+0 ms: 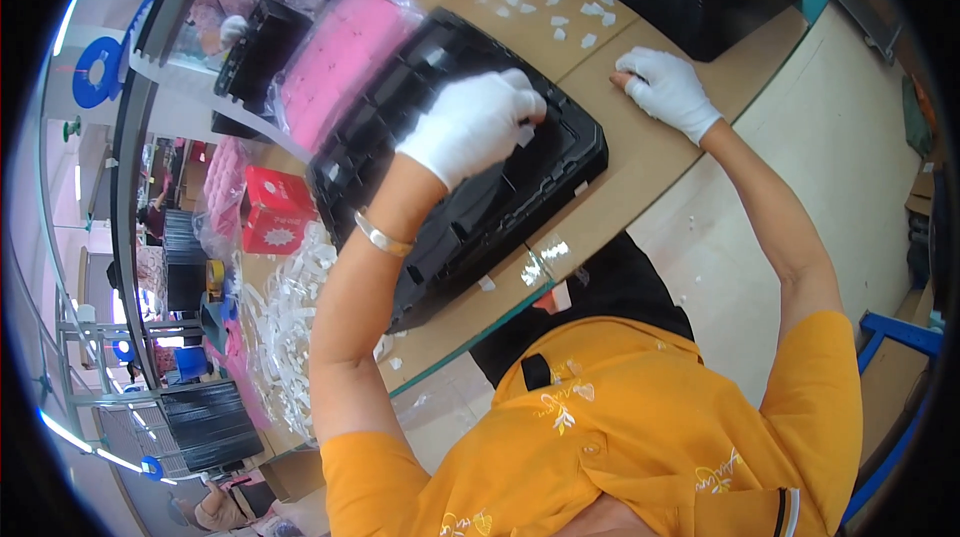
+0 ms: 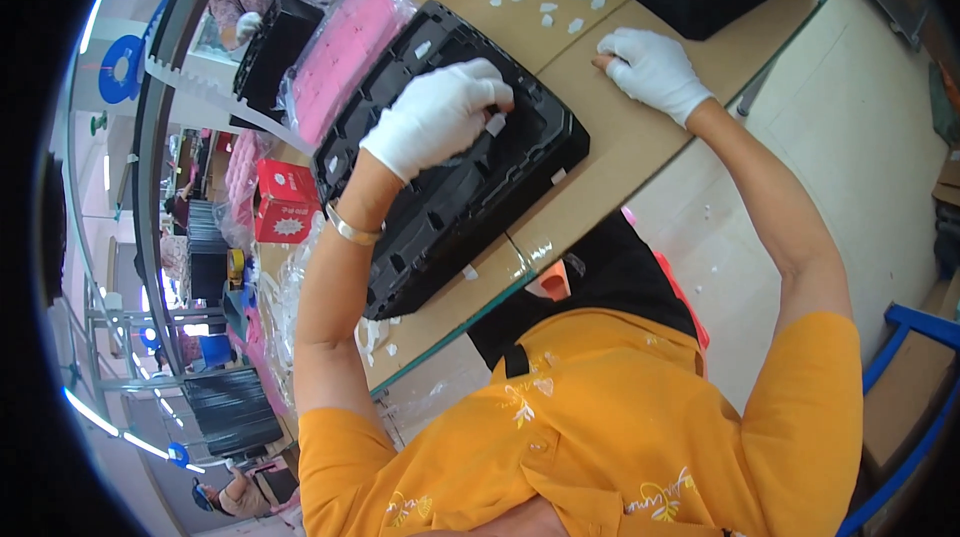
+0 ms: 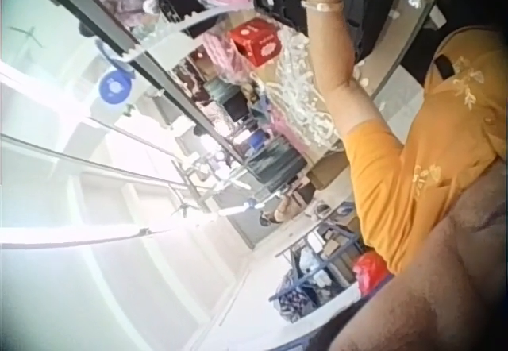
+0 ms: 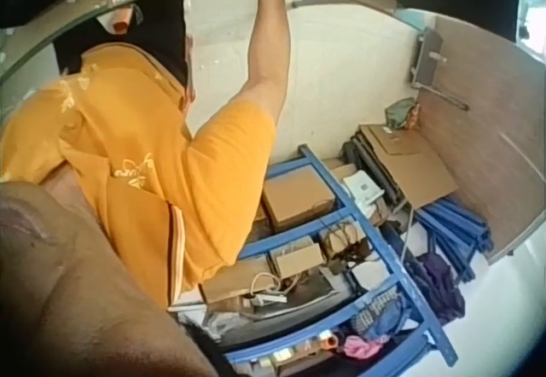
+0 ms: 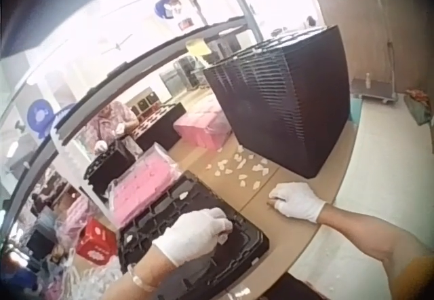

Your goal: The person assembles plastic trays by hand, preparing them with foam inserts and white plastic strips.

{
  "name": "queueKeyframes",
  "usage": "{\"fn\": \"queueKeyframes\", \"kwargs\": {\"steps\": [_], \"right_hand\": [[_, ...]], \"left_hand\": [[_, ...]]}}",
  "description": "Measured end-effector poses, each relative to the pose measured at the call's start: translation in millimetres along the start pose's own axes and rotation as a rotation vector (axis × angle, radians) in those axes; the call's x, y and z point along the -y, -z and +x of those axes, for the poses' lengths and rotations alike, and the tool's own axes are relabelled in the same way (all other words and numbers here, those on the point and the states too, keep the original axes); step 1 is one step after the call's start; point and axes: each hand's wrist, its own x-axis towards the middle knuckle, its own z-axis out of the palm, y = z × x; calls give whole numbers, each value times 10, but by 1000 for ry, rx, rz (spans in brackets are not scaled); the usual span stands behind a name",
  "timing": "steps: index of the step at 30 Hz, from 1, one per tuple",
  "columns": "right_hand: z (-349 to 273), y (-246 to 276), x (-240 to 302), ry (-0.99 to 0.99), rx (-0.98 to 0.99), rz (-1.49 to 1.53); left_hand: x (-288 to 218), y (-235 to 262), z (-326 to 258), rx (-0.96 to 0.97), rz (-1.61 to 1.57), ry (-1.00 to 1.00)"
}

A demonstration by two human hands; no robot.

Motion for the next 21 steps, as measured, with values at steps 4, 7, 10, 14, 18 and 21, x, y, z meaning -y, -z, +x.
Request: {"fn": "queueKeyframes", "kwargs": {"steps": [4, 7, 10, 14, 18, 21], "right_hand": [[-52, 53, 78, -38, 41, -2], [28, 48, 68, -41, 42, -32], [-23, -4, 16, -25, -14, -6], [9, 3, 54, -37, 25, -19], [-2, 20, 35, -36, 26, -28], [-40, -3, 21, -40, 4, -18]], "left_hand": [[-23, 13, -109, 9, -51, 29], [-72, -14, -149, -45, -104, 134], [-130, -47, -80, -46, -50, 249], [-182, -62, -49, 14, 8, 285], [-225, -51, 19, 41, 121, 312], [-187, -48, -2, 47, 107, 393]]}}
